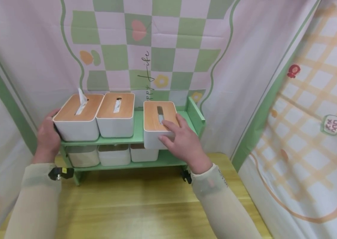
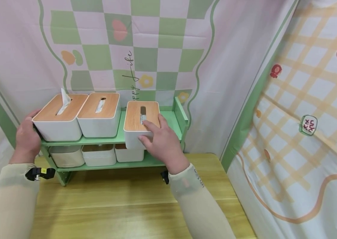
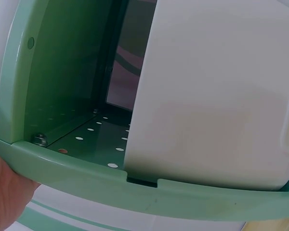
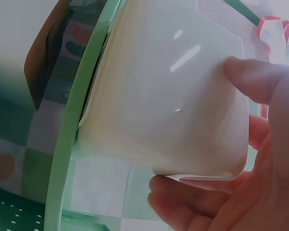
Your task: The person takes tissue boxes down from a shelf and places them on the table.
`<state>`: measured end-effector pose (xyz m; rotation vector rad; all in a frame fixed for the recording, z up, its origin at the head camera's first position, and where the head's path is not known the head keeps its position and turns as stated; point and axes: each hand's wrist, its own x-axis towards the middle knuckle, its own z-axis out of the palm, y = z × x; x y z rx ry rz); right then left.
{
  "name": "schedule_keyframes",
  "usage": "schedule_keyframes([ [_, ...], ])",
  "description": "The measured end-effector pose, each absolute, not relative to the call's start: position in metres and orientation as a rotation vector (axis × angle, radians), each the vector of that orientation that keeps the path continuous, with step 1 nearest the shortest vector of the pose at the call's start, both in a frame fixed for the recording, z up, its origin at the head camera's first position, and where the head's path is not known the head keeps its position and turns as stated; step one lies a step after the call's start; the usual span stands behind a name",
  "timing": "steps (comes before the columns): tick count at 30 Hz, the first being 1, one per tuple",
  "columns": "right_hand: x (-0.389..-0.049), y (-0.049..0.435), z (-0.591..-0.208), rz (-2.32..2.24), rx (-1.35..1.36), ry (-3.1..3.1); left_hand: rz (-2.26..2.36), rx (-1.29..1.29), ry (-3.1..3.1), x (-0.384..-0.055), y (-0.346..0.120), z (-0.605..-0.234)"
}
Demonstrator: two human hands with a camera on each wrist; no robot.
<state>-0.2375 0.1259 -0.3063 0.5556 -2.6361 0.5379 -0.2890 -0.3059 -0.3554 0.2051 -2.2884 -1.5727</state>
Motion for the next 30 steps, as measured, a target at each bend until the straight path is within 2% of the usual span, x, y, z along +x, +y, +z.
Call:
schedule_keyframes([
  [30, -0.2304, 0.1354, -0.3148, 0.697, 0.482, -2.711, -1.521, 0.197, -2.288, -0.2876, -0.3031, -0.3546],
])
